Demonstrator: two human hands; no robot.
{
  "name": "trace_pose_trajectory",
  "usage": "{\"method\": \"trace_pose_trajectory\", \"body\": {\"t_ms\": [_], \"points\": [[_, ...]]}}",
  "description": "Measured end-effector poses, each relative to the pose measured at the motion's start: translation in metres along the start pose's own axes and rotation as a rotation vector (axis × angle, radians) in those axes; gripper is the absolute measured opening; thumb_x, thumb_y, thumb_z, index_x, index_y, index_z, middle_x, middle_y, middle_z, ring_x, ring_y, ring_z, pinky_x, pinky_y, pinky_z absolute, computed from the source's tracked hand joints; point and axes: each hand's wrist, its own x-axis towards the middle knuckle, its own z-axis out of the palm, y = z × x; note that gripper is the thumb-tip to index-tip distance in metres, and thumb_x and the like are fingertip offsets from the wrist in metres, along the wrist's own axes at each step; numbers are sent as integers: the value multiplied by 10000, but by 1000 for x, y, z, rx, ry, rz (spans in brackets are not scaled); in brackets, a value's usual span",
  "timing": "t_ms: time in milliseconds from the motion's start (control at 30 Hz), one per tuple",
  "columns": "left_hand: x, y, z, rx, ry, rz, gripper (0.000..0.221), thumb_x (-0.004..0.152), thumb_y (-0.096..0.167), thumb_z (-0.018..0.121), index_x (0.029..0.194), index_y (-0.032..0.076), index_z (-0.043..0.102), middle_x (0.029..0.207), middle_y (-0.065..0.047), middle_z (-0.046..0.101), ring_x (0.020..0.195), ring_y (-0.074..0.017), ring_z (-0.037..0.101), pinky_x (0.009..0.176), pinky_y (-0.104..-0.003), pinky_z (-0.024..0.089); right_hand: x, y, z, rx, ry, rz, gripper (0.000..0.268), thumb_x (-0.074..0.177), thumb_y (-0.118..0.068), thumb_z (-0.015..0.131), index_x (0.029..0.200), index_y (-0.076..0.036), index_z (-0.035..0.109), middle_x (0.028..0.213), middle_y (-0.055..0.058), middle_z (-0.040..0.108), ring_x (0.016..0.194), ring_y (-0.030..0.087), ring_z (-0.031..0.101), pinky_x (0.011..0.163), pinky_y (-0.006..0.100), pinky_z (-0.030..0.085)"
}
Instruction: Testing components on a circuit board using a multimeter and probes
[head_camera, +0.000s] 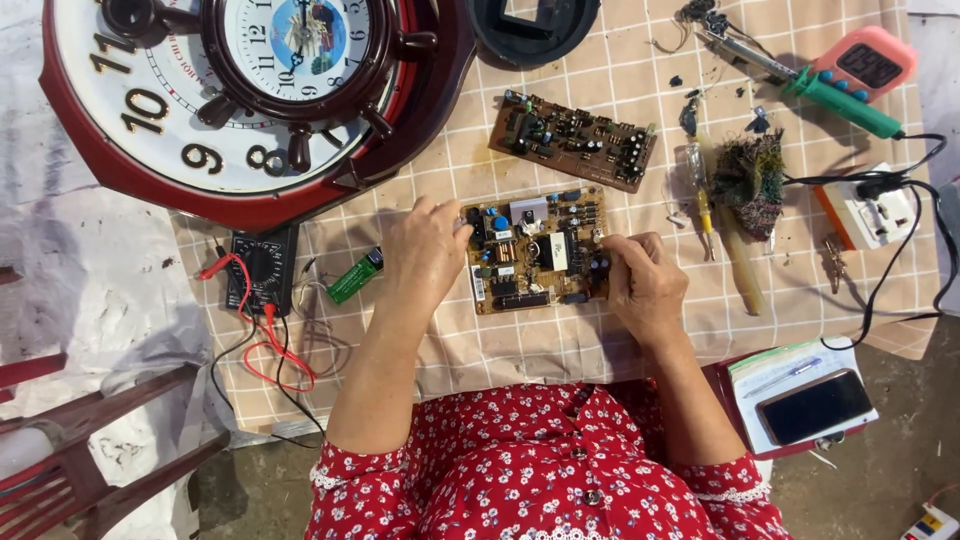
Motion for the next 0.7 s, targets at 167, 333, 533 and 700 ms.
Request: {"method": "trace_pose_trajectory", "body": {"t_ms": [167, 333, 533, 700], "points": [[-1, -11, 16, -46, -8, -26, 146, 772, 238, 589, 904, 199, 637, 744, -40, 584, 719, -258, 621, 668, -387, 471, 2, -2, -2, -39, -30, -16, 177, 811, -57, 550, 905, -183, 633, 707, 20, 509, 624, 229, 573, 574, 303, 459], [-6, 1, -17, -165, 27, -83, 114, 778, 153, 600, 874, 176, 656, 740, -40, 618, 717, -250, 627, 673, -348, 485, 1, 1, -1, -13, -48, -14, 193, 801, -42, 544, 910, -174, 632, 713, 28, 510, 634, 229, 572, 578, 292, 458], [-10, 2, -38, -344, 150, -102, 76, 762, 184, 639, 838, 174, 637, 779, -52, 654, 772, -266, 620, 708, -356, 458, 0, 2, -1, 0, -39, 11, 194, 805, -53, 544, 908, -187, 638, 712, 19, 521, 641, 225, 578, 584, 296, 459], [-9, 4, -25, -290, 21, -158, 123, 758, 235, 607, 871, 220, 652, 768, -27, 663, 788, -252, 625, 717, -352, 480, 1, 1, -1, -25, -50, 18, 190, 817, -58, 536, 914, -193, 627, 723, 13, 524, 650, 218, 581, 592, 288, 465]]}}
